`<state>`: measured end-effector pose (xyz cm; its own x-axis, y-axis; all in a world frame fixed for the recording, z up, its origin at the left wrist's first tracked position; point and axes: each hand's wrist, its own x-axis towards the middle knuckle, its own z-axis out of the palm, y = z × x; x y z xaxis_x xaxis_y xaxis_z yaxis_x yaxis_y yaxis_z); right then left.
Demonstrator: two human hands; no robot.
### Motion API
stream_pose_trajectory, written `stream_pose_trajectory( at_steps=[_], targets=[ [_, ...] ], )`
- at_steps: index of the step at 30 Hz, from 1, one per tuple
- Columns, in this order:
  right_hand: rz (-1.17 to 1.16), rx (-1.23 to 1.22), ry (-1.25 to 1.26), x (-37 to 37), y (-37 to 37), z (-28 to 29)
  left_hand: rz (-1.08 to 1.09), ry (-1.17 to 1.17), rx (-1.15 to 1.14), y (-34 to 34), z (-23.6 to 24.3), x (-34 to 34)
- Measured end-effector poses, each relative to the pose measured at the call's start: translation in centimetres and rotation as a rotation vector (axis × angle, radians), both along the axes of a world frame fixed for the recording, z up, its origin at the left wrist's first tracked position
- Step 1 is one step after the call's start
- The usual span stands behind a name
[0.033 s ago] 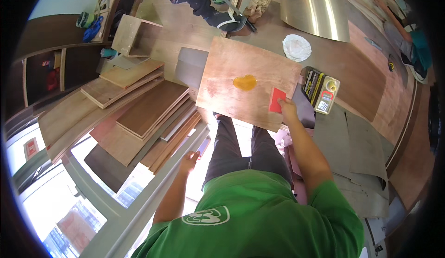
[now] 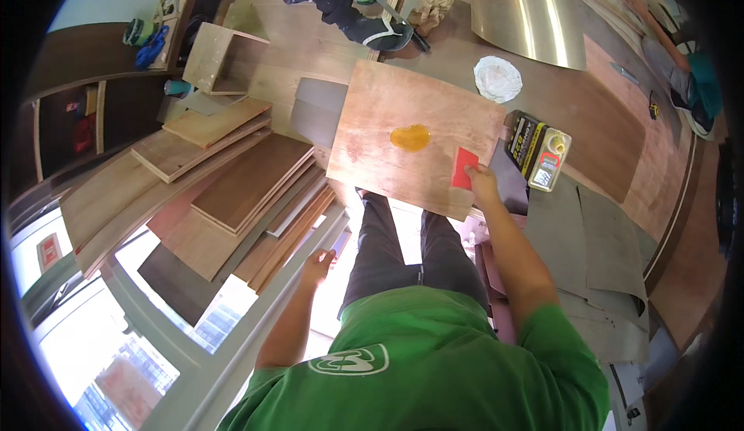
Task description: The person pours adhesive from a tin onto a wood panel and spreads it across the surface with a red spreader.
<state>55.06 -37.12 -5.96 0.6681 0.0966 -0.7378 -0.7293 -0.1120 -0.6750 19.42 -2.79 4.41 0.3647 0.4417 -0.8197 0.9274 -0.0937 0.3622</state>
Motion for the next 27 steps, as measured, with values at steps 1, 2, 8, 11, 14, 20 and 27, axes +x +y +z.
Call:
stream_pose_trajectory(
  at_steps=[1, 2, 8, 11, 14, 20, 27],
  targets=[
    [0.046, -0.031, -0.036, -0.2, -0.1, -1.3, -0.045, -0.016, 0.005, 1.0, -2.1, 0.6],
    [0.084, -0.054, -0.045, -0.3, 0.4, -1.8, -0.082, -0.026, 0.007, 1.9, -4.7, 0.6],
    [0.146, -0.131, -0.141, -1.4, 4.1, -3.0, -0.052, -0.295, 0.216, 7.4, -16.8, 9.6],
    [0.153, -0.189, -0.194, -1.2, 7.5, -5.2, -0.04, -0.44, 0.327, 10.4, -21.9, 12.6],
    [0.155, -0.327, -0.282, -0.8, 8.4, -6.5, -0.109, -0.447, 0.385, 10.5, -19.5, 18.6],
    [0.15, -0.473, -0.326, -1.0, 10.2, -8.3, -0.025, -0.434, 0.356, 12.2, -23.0, 18.1],
    [0.155, -0.728, -0.286, -0.6, 10.0, -10.2, -0.037, -0.39, 0.177, 11.5, -24.3, 15.8]
  ],
)
